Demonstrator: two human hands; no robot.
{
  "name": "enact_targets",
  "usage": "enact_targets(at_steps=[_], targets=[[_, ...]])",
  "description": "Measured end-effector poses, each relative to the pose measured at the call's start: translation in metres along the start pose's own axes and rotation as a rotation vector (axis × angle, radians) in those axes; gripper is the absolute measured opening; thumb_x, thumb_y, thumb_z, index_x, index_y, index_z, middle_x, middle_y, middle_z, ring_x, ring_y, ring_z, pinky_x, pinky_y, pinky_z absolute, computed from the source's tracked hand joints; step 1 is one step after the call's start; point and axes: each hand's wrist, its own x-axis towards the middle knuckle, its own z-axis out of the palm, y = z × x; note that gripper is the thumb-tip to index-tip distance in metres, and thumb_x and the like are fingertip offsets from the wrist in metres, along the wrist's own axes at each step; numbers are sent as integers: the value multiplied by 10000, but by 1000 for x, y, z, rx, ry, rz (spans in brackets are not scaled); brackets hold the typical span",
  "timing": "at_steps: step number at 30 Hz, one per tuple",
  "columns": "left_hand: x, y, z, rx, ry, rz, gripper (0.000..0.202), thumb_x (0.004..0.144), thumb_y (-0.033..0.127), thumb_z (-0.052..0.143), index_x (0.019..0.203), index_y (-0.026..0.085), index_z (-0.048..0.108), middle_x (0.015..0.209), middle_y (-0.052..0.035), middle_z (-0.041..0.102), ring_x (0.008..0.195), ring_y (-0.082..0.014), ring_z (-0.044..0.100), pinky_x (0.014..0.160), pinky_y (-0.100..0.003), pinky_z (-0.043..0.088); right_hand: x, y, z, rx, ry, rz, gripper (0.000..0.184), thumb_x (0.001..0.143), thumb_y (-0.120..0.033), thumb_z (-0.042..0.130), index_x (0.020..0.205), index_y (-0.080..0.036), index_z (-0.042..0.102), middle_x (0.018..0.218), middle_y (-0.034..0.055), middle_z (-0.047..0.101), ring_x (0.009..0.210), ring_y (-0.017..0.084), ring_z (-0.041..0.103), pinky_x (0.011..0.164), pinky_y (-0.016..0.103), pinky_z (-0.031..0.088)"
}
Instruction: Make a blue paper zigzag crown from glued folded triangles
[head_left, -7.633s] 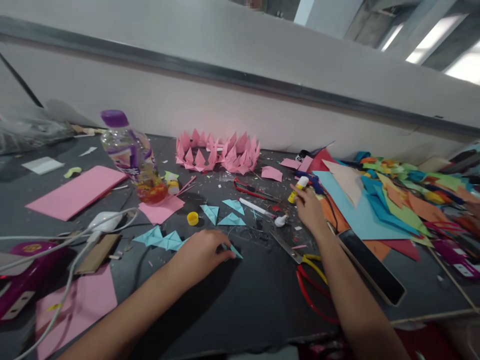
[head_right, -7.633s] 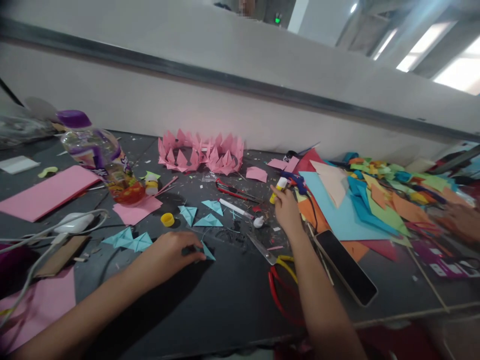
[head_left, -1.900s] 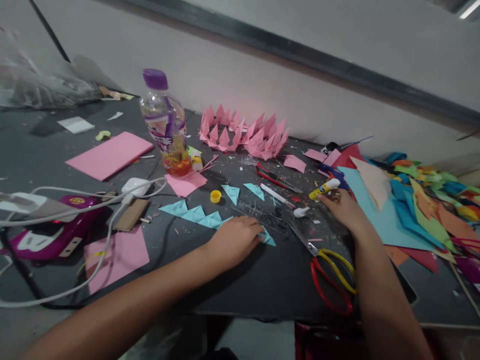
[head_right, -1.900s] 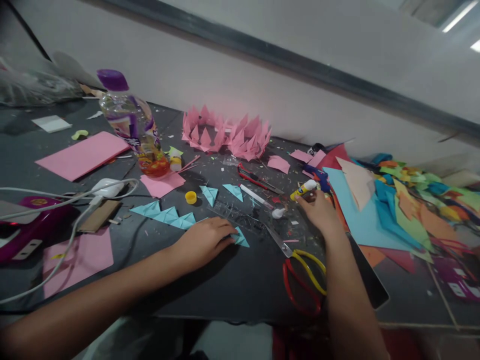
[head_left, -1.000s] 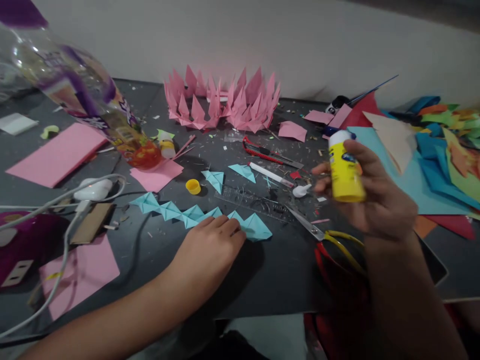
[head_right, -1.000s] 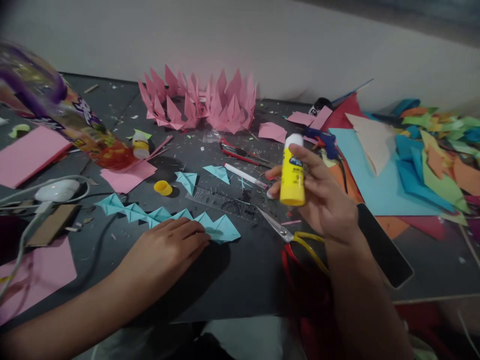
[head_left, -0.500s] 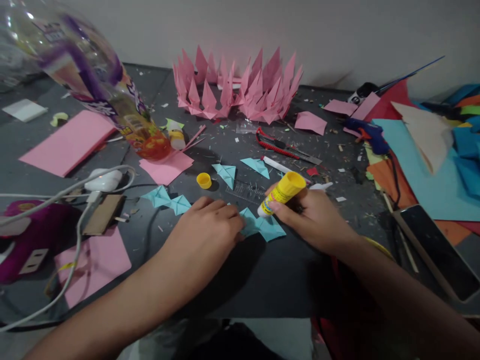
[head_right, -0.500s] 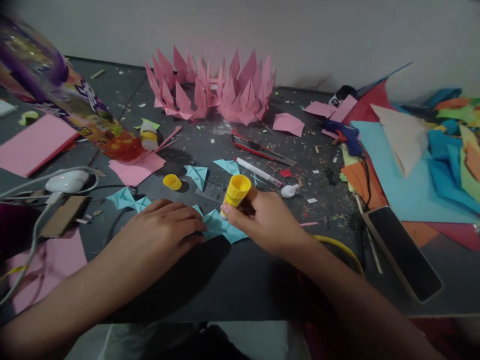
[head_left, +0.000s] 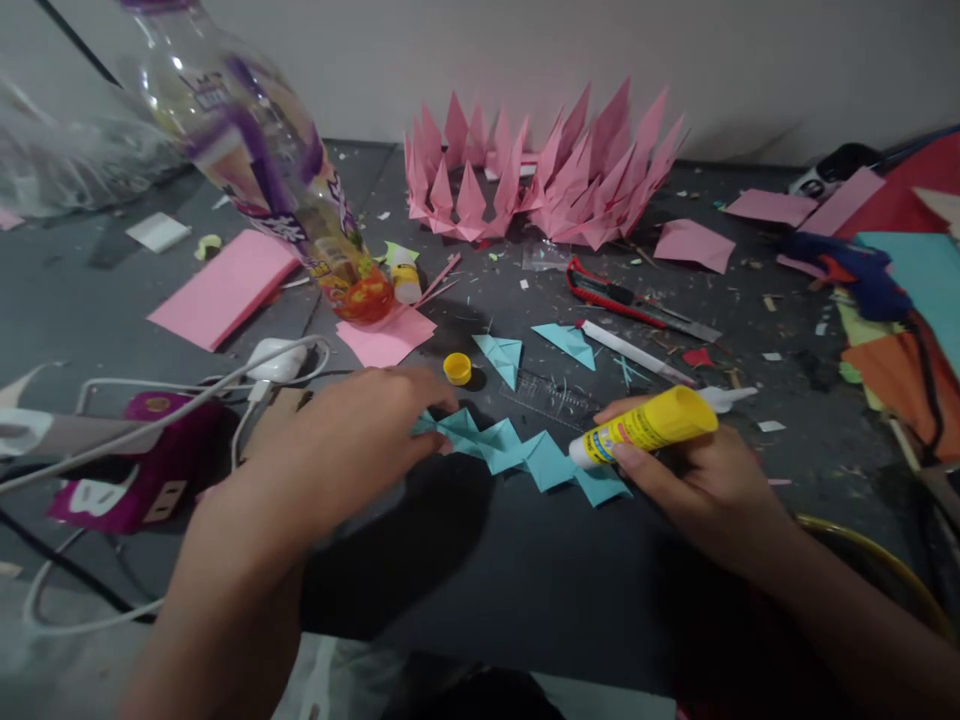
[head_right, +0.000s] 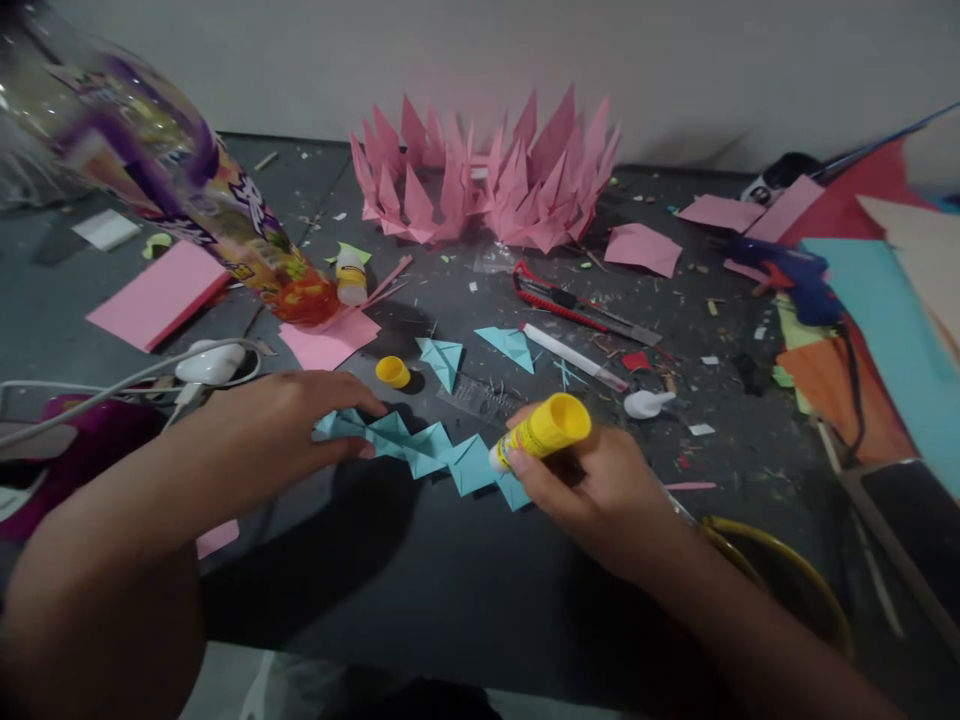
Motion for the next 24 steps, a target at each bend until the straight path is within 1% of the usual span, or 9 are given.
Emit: enact_targets(at_steps=[2, 3, 6, 8, 10, 12, 18, 21, 24], targets=[[0, -2, 0, -9, -25, 13, 138, 779, 208, 579, 884, 246, 659, 933, -6, 668, 810, -203, 627, 698, -314, 483, -2, 1, 1, -17, -22, -28, 186, 833, -354, 512, 916, -237, 629, 649, 7, 684, 523, 165, 624, 429, 249, 479], [0, -1, 0, -11, -18, 35, 127, 786, 192, 563, 855, 236, 660, 932, -7, 658, 809, -192, 620, 719, -315, 481, -3, 2, 2, -23, -28, -55, 187, 836, -350, 511, 930, -233, 623, 681, 13, 695, 551, 169, 638, 451, 252, 496], [-1, 6, 0, 6, 7, 114, 126, 822, 167, 525, 838, 198, 647, 924, -26, 635, 849, -187, 595, 778, -327, 467, -4, 2, 3, -55, -27, -156, 178, 842, -325, 504, 941, -218, 606, 851, 51, 719, 699, 188, 680, 593, 271, 552], [-3, 12, 4, 17, -38, 149, 111, 835, 155, 522, 835, 178, 631, 871, -31, 631, 836, -187, 587, 766, -324, 463, -5, 2, 3, -82, -32, -202, 173, 843, -307, 497, 948, -211, 595, 918, 67, 717, 762, 196, 687, 665, 281, 562], [-6, 16, 10, 43, -65, 178, 107, 842, 145, 521, 807, 166, 620, 828, -32, 631, 799, -177, 582, 735, -306, 460, -4, 1, 3, -99, -55, -218, 180, 842, -304, 492, 965, -211, 586, 918, 69, 717, 768, 196, 690, 673, 278, 564], [-10, 16, 16, 76, -16, 209, 131, 856, 142, 502, 804, 162, 621, 820, -35, 639, 773, -171, 580, 713, -297, 458, -4, 0, 2, -100, -76, -213, 186, 843, -310, 496, 979, -217, 582, 904, 64, 716, 750, 189, 690, 654, 264, 563], [-23, 14, 28, 154, 224, 307, 298, 923, 115, 337, 905, 153, 633, 873, -59, 670, 808, -186, 599, 710, -317, 469, -2, 1, 1, -108, -72, -165, 236, 841, -367, 517, 1007, -225, 605, 902, 57, 714, 740, 186, 683, 639, 247, 555], [-28, 15, 31, 112, 336, 350, 365, 950, 115, 264, 929, 135, 628, 888, -62, 678, 796, -173, 602, 689, -306, 464, 1, -3, 0, -118, -74, -112, 282, 858, -405, 481, 997, -205, 622, 905, 65, 714, 756, 196, 682, 660, 258, 553], [-32, 15, 36, 51, 396, 366, 337, 957, 117, 284, 948, 124, 621, 925, -53, 689, 840, -169, 609, 712, -295, 463, 6, -11, 0, -113, -93, -88, 297, 870, -416, 457, 989, -203, 626, 890, 59, 711, 738, 186, 678, 658, 249, 550]])
